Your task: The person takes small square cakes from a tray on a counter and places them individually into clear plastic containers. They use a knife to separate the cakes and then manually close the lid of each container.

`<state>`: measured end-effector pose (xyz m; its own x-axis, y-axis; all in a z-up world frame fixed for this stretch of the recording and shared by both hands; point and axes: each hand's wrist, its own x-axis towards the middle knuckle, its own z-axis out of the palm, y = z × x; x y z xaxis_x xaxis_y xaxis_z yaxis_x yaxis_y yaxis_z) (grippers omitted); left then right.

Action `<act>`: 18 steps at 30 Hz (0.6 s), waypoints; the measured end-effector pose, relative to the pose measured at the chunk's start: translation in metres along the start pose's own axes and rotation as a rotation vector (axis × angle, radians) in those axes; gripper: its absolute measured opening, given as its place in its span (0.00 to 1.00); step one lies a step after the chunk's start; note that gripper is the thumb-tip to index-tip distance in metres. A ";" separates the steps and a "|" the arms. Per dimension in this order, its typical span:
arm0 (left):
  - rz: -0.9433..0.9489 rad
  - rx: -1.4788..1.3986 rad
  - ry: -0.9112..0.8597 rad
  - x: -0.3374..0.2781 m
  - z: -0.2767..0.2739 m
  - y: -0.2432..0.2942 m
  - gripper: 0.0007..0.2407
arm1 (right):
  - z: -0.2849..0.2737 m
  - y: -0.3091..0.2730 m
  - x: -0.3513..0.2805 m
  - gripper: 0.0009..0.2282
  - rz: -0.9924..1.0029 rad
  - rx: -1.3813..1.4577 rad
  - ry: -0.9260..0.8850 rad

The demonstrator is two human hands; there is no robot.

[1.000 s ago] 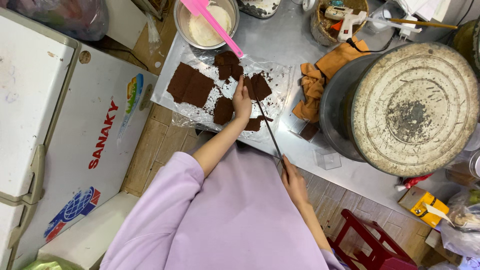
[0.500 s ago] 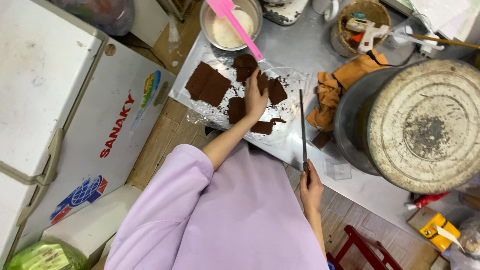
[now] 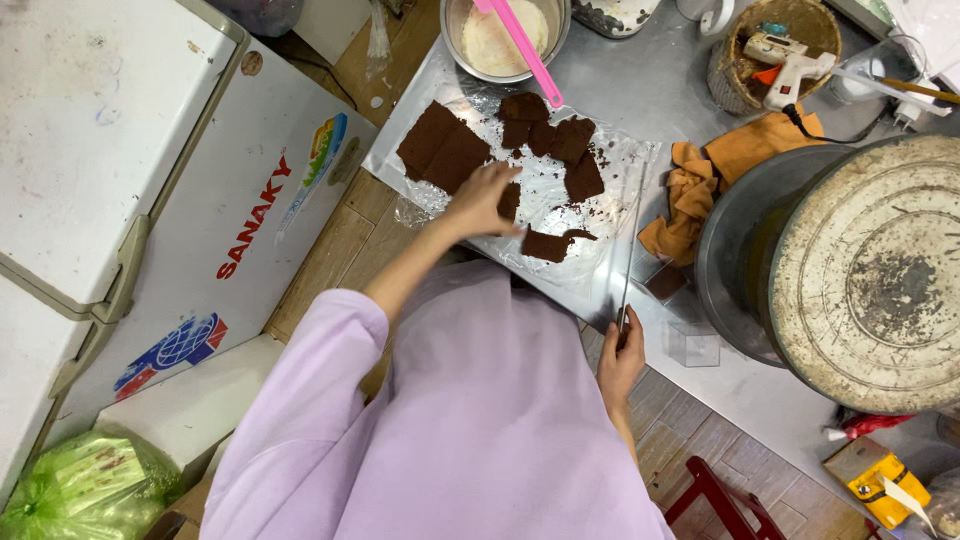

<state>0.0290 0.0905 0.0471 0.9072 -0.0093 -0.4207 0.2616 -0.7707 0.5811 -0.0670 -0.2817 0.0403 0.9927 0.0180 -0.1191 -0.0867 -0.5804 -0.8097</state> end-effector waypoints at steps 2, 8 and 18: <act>0.086 0.194 -0.028 -0.018 0.007 0.011 0.54 | 0.005 0.002 0.005 0.17 -0.008 -0.007 -0.030; 0.164 0.143 0.116 0.009 0.000 0.010 0.51 | 0.002 0.006 0.008 0.16 -0.270 -0.015 -0.136; 0.175 0.648 -0.158 0.012 0.010 0.019 0.52 | -0.050 -0.002 -0.018 0.15 -0.230 -0.046 -0.276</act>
<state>0.0412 0.0697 0.0461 0.8466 -0.2225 -0.4836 -0.1782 -0.9745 0.1364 -0.0801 -0.3211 0.0726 0.9254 0.3677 -0.0921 0.1466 -0.5713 -0.8075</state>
